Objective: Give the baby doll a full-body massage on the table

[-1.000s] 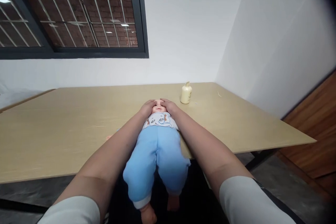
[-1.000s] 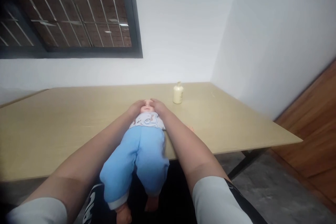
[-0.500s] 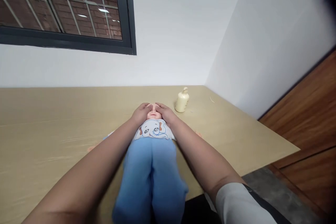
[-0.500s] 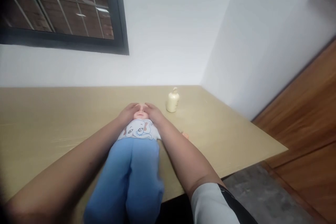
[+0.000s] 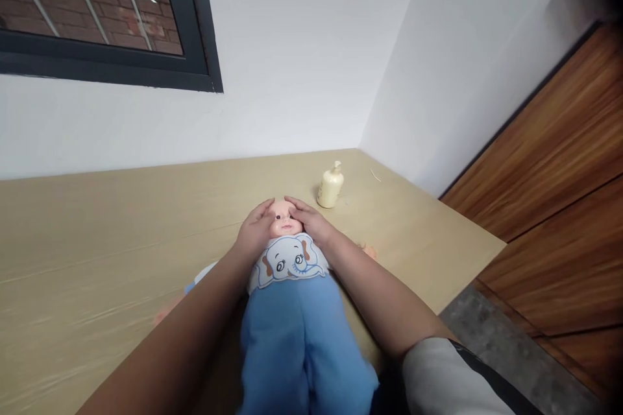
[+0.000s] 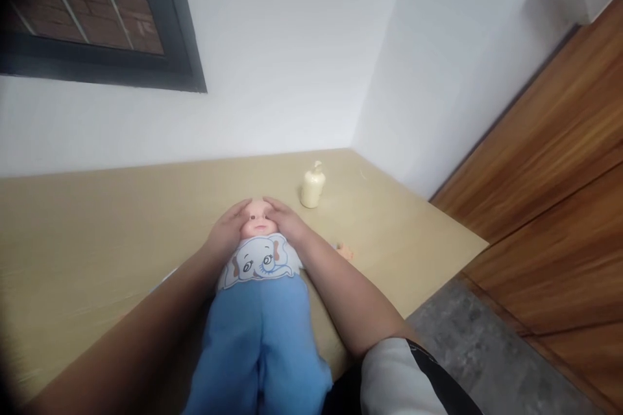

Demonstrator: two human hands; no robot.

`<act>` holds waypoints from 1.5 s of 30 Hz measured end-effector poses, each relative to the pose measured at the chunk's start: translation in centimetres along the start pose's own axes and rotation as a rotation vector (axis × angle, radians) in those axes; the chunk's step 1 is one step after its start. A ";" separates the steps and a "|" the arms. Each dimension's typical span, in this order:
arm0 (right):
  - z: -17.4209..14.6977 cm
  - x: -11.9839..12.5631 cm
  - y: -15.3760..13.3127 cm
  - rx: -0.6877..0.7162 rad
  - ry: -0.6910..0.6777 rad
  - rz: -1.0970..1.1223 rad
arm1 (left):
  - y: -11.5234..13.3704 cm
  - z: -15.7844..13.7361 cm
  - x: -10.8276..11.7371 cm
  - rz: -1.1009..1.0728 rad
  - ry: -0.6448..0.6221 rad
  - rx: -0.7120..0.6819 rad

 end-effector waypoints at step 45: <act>1.4 0.5 2.1 0.185 0.031 -0.140 | -1.4 -1.6 -1.1 -0.053 0.083 -0.156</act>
Point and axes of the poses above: each hand's wrist, its own z-axis towards the middle knuckle, its own x-axis out of the back of the hand, y = z × x, the point moved 2 cm from there along z, towards the middle knuckle, and after that the axes turned 14 degrees about -z, right-handed, at the moved point
